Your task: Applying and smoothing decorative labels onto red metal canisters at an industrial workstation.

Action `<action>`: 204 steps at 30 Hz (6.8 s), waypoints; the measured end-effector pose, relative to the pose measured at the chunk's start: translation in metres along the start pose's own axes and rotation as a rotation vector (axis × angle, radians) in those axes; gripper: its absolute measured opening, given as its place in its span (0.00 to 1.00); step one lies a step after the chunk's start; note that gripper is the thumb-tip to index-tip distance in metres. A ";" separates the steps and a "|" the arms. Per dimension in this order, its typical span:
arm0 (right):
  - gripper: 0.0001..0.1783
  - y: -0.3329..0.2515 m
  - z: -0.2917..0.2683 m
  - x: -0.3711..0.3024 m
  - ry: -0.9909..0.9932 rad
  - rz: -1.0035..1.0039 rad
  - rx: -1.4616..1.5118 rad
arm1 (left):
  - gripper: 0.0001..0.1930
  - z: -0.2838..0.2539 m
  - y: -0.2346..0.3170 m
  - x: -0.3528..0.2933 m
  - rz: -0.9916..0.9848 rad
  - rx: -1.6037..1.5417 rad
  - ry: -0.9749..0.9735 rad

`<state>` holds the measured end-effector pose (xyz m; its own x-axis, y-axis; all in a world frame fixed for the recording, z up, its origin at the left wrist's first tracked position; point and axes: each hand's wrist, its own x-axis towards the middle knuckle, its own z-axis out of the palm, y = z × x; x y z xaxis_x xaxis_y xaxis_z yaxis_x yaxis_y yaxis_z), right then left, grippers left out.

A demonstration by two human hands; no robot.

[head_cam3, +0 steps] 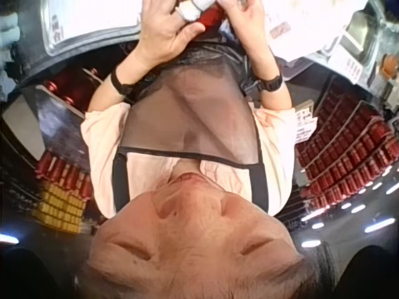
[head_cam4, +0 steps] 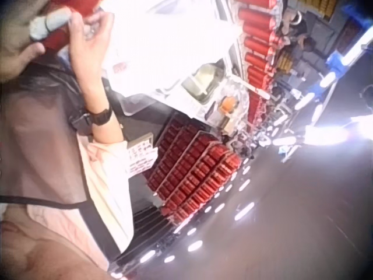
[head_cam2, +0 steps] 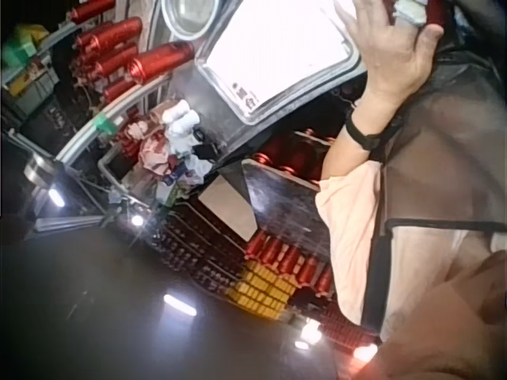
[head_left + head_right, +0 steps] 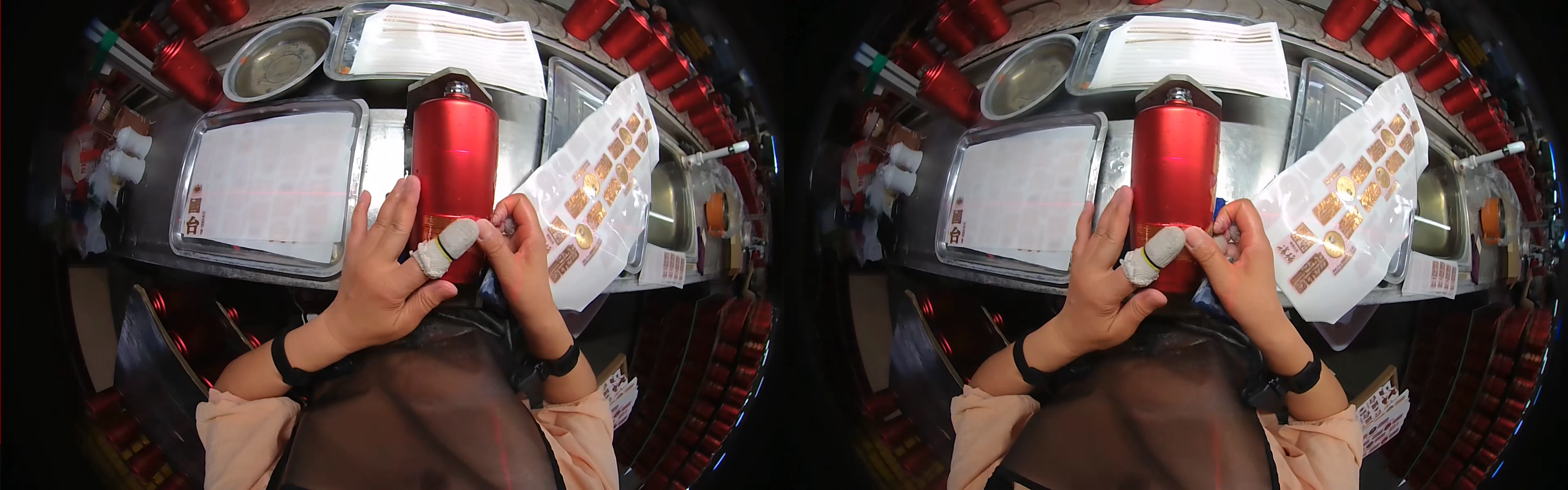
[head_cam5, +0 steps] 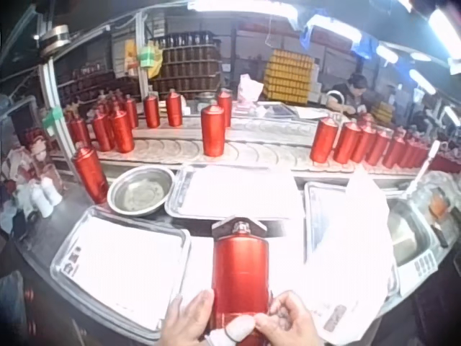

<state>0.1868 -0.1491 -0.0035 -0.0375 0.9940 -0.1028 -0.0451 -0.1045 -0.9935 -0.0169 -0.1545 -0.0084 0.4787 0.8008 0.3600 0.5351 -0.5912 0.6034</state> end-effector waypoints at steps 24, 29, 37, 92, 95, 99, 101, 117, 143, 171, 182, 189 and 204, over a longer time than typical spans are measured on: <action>0.07 0.007 -0.022 -0.003 -0.081 0.137 0.257 | 0.31 -0.018 0.018 0.030 0.156 0.398 -0.136; 0.07 0.007 -0.027 -0.006 -0.078 0.168 0.238 | 0.28 -0.018 0.022 0.023 0.207 0.431 -0.175; 0.10 0.014 -0.025 -0.011 -0.074 0.144 0.289 | 0.27 -0.026 0.019 0.024 0.069 0.258 -0.098; 0.18 -0.025 -0.016 -0.024 -0.110 -0.643 -0.472 | 0.50 0.014 -0.011 0.004 -0.006 -0.076 0.093; 0.12 -0.031 -0.014 0.004 -0.004 -0.502 -0.517 | 0.48 0.007 -0.006 0.004 -0.017 -0.052 0.116; 0.12 -0.029 -0.019 0.020 0.160 -0.535 -0.461 | 0.48 0.004 -0.008 0.005 -0.026 -0.063 0.105; 0.13 -0.030 -0.021 0.007 0.007 -0.545 -0.516 | 0.48 0.006 -0.008 0.006 -0.048 -0.099 0.091; 0.16 -0.030 -0.006 -0.021 0.129 -0.520 -0.576 | 0.44 0.013 -0.012 -0.001 -0.028 -0.131 0.215; 0.11 -0.029 -0.011 -0.004 0.332 -0.331 -0.529 | 0.47 0.011 -0.014 0.000 -0.004 -0.207 0.218; 0.18 -0.017 -0.004 -0.045 -0.067 -0.718 -0.493 | 0.56 0.006 -0.015 0.001 -0.100 -0.233 -0.026; 0.07 -0.032 -0.001 -0.004 0.263 -0.168 -0.263 | 0.54 0.009 -0.019 -0.003 -0.129 -0.277 -0.014; 0.10 -0.024 0.000 -0.017 0.217 -0.383 -0.301 | 0.52 0.010 -0.023 -0.005 -0.128 -0.205 -0.074; 0.13 -0.009 -0.027 -0.017 0.305 -0.143 -0.067 | 0.56 0.015 -0.003 0.019 0.067 0.035 0.107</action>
<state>0.2150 -0.1640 0.0056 0.2650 0.9635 0.0378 0.0375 0.0289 -0.9989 0.0008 -0.1389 -0.0140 0.4387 0.7637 0.4736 0.5292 -0.6455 0.5507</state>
